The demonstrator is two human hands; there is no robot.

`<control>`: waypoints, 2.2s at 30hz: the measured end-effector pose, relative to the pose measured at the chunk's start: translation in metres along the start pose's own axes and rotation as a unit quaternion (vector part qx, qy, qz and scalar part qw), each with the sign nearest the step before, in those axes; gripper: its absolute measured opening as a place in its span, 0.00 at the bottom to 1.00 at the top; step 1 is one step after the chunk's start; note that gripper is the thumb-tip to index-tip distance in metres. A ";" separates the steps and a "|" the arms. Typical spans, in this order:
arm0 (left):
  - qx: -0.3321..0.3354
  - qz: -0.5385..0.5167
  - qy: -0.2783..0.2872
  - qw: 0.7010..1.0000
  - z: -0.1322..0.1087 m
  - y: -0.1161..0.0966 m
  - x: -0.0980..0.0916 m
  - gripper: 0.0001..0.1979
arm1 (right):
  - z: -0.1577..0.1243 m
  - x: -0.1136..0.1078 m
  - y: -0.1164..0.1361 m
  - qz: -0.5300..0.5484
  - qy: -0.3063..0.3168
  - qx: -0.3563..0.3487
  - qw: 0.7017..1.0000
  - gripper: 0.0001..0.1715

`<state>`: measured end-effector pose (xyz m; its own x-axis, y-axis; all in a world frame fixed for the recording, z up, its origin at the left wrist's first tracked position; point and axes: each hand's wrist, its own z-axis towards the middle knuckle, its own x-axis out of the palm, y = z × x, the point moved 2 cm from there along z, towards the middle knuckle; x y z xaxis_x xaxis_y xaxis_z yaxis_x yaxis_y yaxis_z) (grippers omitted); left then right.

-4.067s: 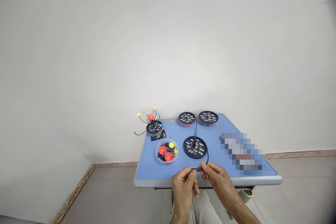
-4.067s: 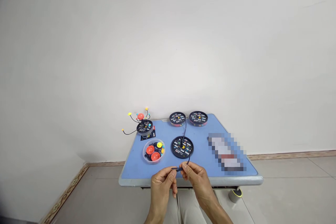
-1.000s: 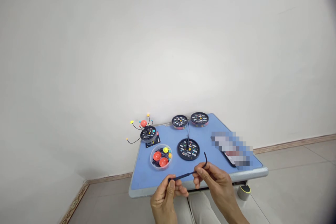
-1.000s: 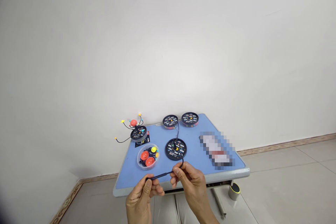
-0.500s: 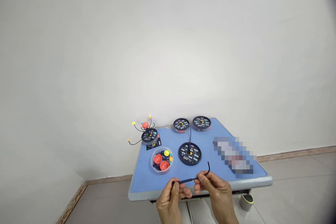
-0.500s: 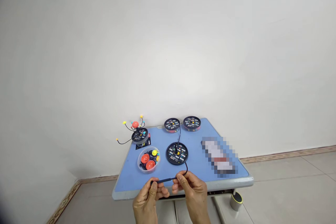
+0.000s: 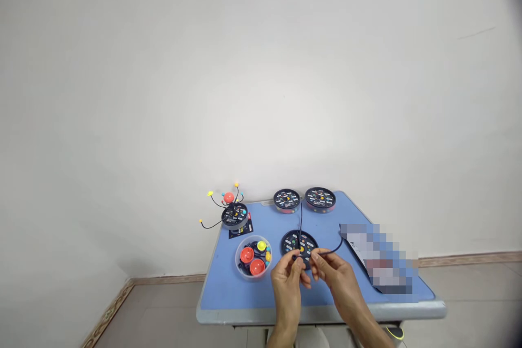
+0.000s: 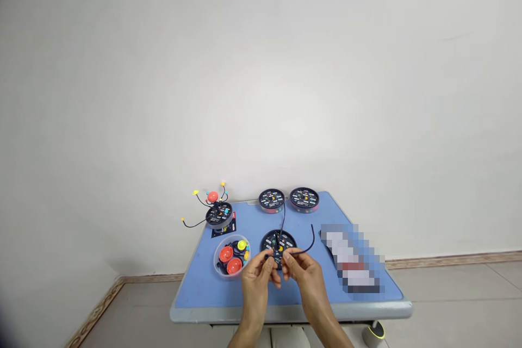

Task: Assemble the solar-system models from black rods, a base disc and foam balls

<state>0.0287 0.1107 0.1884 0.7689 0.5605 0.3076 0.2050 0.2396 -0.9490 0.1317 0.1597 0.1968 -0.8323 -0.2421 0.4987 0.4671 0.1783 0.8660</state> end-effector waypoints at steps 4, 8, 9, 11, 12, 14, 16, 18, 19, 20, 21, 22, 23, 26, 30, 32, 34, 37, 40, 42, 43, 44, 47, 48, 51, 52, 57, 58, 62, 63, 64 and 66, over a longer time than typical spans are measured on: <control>0.047 0.070 0.005 0.996 0.032 0.000 0.008 0.20 | 0.033 -0.001 0.010 0.012 -0.019 -0.003 1.000 0.23; 0.142 0.199 0.021 0.969 0.059 0.001 0.009 0.11 | 0.057 0.000 0.010 0.022 -0.045 0.002 0.999 0.23; 0.155 0.219 0.026 0.963 0.064 0.002 0.009 0.09 | 0.060 0.000 0.008 0.024 -0.050 0.003 0.998 0.23; 0.159 0.236 0.036 0.958 0.071 0.005 0.010 0.09 | 0.065 0.000 0.004 0.026 -0.061 0.006 0.998 0.23; 0.157 0.238 0.039 0.957 0.073 0.006 0.010 0.08 | 0.066 -0.001 0.002 0.027 -0.065 0.008 0.997 0.23; 0.157 0.245 0.045 0.956 0.075 0.008 0.010 0.08 | 0.067 -0.002 -0.001 0.026 -0.074 0.012 0.997 0.23; 0.159 0.250 0.050 0.954 0.075 0.009 0.011 0.08 | 0.067 -0.004 -0.003 0.026 -0.080 0.014 0.996 0.21; 0.159 0.253 0.053 0.953 0.074 0.010 0.011 0.08 | 0.068 -0.005 -0.004 0.025 -0.084 0.015 0.996 0.20; 0.157 0.255 0.054 0.953 0.074 0.010 0.012 0.09 | 0.068 -0.005 -0.005 0.025 -0.087 0.016 0.996 0.19; 0.156 0.256 0.054 0.952 0.074 0.010 0.012 0.09 | 0.068 -0.006 -0.006 0.025 -0.090 0.015 0.996 0.19; 0.153 0.258 0.055 0.952 0.075 0.010 0.012 0.09 | 0.069 -0.006 -0.007 0.025 -0.093 0.015 0.995 0.19; 0.150 0.258 0.056 0.953 0.076 0.010 0.012 0.09 | 0.069 -0.006 -0.008 0.025 -0.096 0.016 0.995 0.19; 0.147 0.258 0.056 0.953 0.077 0.010 0.012 0.09 | 0.070 -0.007 -0.009 0.025 -0.099 0.017 0.995 0.20; 0.138 0.257 0.059 0.955 0.080 0.011 0.011 0.08 | 0.071 -0.007 -0.011 0.027 -0.102 0.021 0.994 0.21; 0.118 0.252 0.061 0.959 0.084 0.015 0.009 0.09 | 0.072 -0.007 -0.010 0.026 -0.097 0.022 0.995 0.21; 0.105 0.248 0.061 0.961 0.086 0.017 0.009 0.10 | 0.072 -0.007 -0.010 0.022 -0.095 0.023 0.995 0.21; 0.092 0.244 0.062 0.964 0.088 0.017 0.009 0.10 | 0.073 -0.007 -0.011 0.016 -0.093 0.027 0.995 0.21; 0.075 0.241 0.064 0.965 0.089 0.015 0.010 0.10 | 0.072 -0.008 -0.014 -0.002 -0.088 0.032 0.996 0.24; 0.054 0.241 0.066 0.967 0.091 0.013 0.010 0.10 | 0.072 -0.008 -0.016 -0.036 -0.084 0.016 0.996 0.26; 0.041 0.243 0.065 0.967 0.093 0.013 0.010 0.10 | 0.073 -0.008 -0.017 -0.073 -0.073 -0.002 0.995 0.28; 0.036 0.245 0.065 0.967 0.093 0.013 0.010 0.10 | 0.073 -0.007 -0.017 -0.098 -0.064 -0.010 0.993 0.28; 0.034 0.248 0.065 0.966 0.093 0.013 0.010 0.10 | 0.073 -0.007 -0.017 -0.127 -0.051 -0.017 0.990 0.29; 0.032 0.256 0.070 0.964 0.094 0.012 0.010 0.10 | 0.067 -0.008 -0.017 -0.248 -0.015 -0.049 0.968 0.31; 0.033 0.258 0.073 0.963 0.094 0.012 0.010 0.10 | 0.064 -0.008 -0.015 -0.295 -0.010 -0.070 0.953 0.31; 0.042 0.269 0.086 0.958 0.095 0.011 0.010 0.09 | 0.054 -0.006 -0.004 -0.434 -0.005 -0.160 0.886 0.22; 0.045 0.273 0.092 0.957 0.095 0.011 0.010 0.09 | 0.052 -0.004 0.000 -0.474 0.003 -0.191 0.859 0.16; 0.048 0.292 0.117 0.948 0.096 0.011 0.010 0.09 | 0.062 0.009 0.019 -0.638 0.104 -0.258 0.718 0.16; 0.045 0.296 0.123 0.946 0.097 0.011 0.010 0.08 | 0.066 0.011 0.022 -0.661 0.123 -0.262 0.692 0.16; 0.032 0.315 0.144 0.938 0.101 0.010 0.009 0.07 | 0.078 0.017 0.032 -0.722 0.184 -0.267 0.611 0.15; 0.030 0.320 0.147 0.936 0.102 0.010 0.008 0.07 | 0.080 0.019 0.034 -0.732 0.193 -0.264 0.598 0.15; 0.028 0.324 0.150 0.934 0.103 0.010 0.008 0.07 | 0.082 0.020 0.036 -0.741 0.198 -0.258 0.588 0.15; 0.025 0.332 0.155 0.930 0.103 0.010 0.007 0.07 | 0.085 0.021 0.039 -0.758 0.197 -0.239 0.575 0.16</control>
<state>-0.0267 0.1986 0.1879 0.8556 0.3437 -0.3872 -0.3998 -0.0365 -0.9159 0.1069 0.2429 0.2381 -0.3040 0.0127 -0.9526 -0.5973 -0.7815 0.1802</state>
